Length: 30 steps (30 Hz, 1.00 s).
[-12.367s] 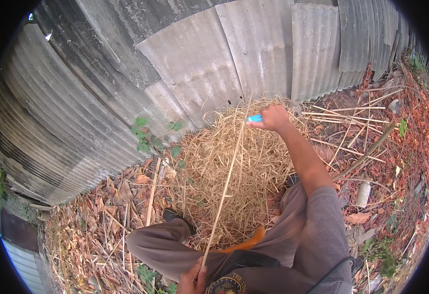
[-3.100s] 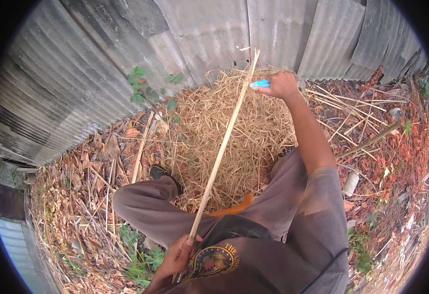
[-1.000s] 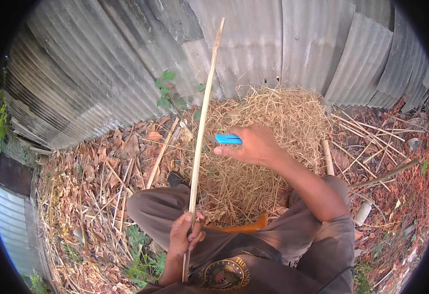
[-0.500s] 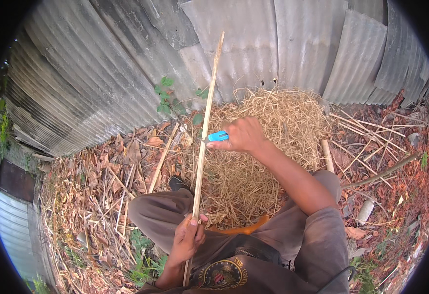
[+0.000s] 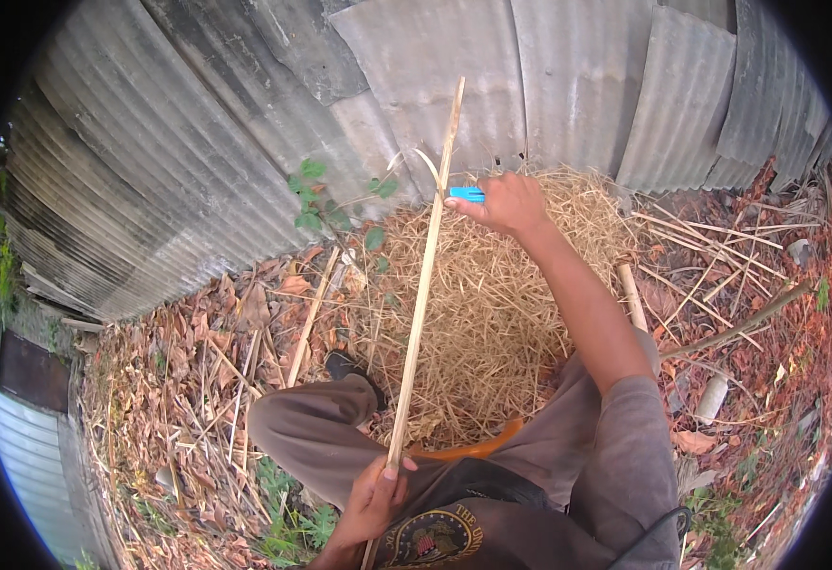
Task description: The person sits on the ground and uses a blue utility knife to peel the outer layer off a long bamboo stick. The person holds the stick with the left hand and scrapes the knife along its length with the right hand, removing thin strips of bark.
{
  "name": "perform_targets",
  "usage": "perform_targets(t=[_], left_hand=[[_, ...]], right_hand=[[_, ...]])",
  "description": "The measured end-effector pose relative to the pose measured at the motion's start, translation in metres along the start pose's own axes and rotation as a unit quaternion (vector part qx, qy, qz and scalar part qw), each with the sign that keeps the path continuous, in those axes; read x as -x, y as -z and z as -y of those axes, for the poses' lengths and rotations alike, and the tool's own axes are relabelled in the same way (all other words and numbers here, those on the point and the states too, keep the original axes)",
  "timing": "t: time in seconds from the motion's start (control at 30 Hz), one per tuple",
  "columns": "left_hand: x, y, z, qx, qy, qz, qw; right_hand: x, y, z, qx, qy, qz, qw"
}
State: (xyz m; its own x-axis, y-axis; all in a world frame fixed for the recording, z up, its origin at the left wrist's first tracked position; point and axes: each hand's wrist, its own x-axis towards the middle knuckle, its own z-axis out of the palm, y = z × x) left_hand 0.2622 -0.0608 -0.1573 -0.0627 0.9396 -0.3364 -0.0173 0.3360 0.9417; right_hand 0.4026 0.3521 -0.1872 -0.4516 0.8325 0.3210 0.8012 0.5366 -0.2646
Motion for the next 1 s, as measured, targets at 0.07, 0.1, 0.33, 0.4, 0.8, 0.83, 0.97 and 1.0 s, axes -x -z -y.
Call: perform_targets(t=[0.07,0.1,0.33,0.4,0.8,0.83,0.97,1.0], left_hand=[[0.007,-0.001,-0.002,-0.039,0.008,0.005,0.999],[0.010,-0.002,-0.001,-0.028,0.018,0.016,0.999],[0.032,-0.009,-0.004,-0.051,0.065,-0.033,0.996],[0.032,-0.011,-0.011,-0.093,0.064,-0.049,0.992],[0.070,0.054,0.038,-0.534,0.210,-0.071,0.816],[0.074,0.054,0.043,-0.499,0.172,-0.098,0.844],[0.031,0.042,0.039,-0.025,0.073,-0.122,0.990],[0.017,0.040,0.037,0.021,0.057,-0.112,0.992]], right_hand=[[-0.006,0.000,-0.016,-0.003,-0.040,-0.015,0.999],[-0.008,0.001,-0.026,-0.004,-0.059,-0.022,0.998],[-0.010,-0.005,-0.071,0.067,-0.020,-0.051,0.996],[-0.005,-0.005,-0.082,0.095,-0.006,-0.043,0.995],[0.012,-0.009,-0.117,0.156,-0.177,0.054,0.970],[0.018,-0.001,-0.117,0.149,-0.195,0.052,0.968],[0.022,0.001,-0.060,0.033,-0.176,0.075,0.981],[0.027,0.005,-0.047,0.002,-0.158,0.090,0.983]])
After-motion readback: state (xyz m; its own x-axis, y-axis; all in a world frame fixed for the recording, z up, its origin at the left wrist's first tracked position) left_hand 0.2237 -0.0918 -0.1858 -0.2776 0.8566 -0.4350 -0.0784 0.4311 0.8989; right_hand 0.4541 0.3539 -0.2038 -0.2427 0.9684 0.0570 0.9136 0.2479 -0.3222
